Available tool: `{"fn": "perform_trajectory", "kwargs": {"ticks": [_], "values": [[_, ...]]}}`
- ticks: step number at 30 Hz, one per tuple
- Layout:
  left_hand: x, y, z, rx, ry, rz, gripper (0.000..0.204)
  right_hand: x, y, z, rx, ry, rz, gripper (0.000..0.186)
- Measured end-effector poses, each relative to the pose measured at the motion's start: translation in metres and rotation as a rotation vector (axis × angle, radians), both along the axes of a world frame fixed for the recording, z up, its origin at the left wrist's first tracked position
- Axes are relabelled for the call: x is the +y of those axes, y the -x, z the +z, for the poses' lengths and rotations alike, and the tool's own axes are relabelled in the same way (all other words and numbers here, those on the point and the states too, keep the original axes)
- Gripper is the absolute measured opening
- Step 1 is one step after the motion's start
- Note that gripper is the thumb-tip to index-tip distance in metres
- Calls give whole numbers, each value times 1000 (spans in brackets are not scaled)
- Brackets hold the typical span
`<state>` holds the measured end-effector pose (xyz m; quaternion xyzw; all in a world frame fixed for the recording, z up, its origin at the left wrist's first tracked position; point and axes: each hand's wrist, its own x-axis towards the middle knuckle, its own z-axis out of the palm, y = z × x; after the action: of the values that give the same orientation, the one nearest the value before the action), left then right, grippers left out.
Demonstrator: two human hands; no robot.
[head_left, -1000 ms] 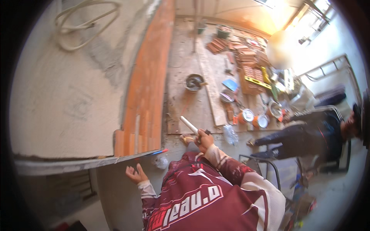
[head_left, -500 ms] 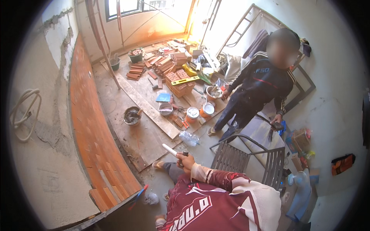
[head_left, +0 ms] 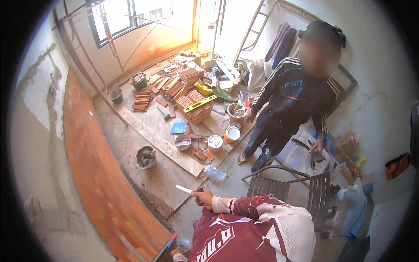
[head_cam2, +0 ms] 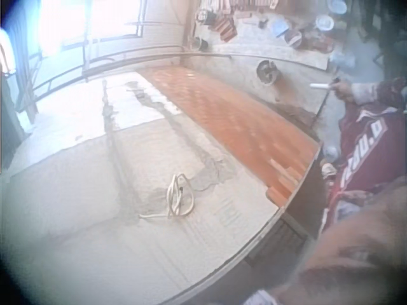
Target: The person applies mortar to a wall and places terracotta tiles in a staggered pattern. They use a trowel to spread mortar and a hammer to tap tiles into place, occasionally checking alignment.
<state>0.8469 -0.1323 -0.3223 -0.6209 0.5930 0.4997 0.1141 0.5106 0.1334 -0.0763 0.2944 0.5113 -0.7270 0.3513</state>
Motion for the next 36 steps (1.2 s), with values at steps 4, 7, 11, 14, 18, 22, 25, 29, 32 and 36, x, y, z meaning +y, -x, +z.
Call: {"fn": "perform_trajectory", "kwargs": {"ticks": [4, 7, 11, 14, 18, 22, 25, 29, 32, 36], "values": [[55, 70, 10, 3, -133, -93, 14, 8, 59, -19, 8, 0, -26, 23], [78, 111, 21, -1, -190, -134, 14, 15, 93, -19, 50, -132, 42, 24], [74, 154, 30, -20, -220, -200, 14, 21, 128, -47, 56, -64, 88, 24], [54, 169, 30, -26, -221, -232, 14, 9, 145, -52, 66, -36, 103, 24], [22, 180, 25, -28, -220, -264, 14, 1, 161, -50, 125, -108, 151, 26], [-9, 197, 17, -28, -235, -303, 14, 46, 162, -117, 80, -319, 284, 30], [-39, 208, 9, -31, -238, -305, 14, 98, 158, -142, -14, -840, 670, 45], [-94, 228, 0, -30, -203, -273, 14, 166, 139, -149, -269, -1045, 825, 47], [-127, 250, -1, -12, -180, -239, 14, 171, 114, -129, -403, -1054, 344, 43], [-148, 273, 0, -2, -194, -191, 14, 145, 128, -123, -392, -985, 327, 36]]}}
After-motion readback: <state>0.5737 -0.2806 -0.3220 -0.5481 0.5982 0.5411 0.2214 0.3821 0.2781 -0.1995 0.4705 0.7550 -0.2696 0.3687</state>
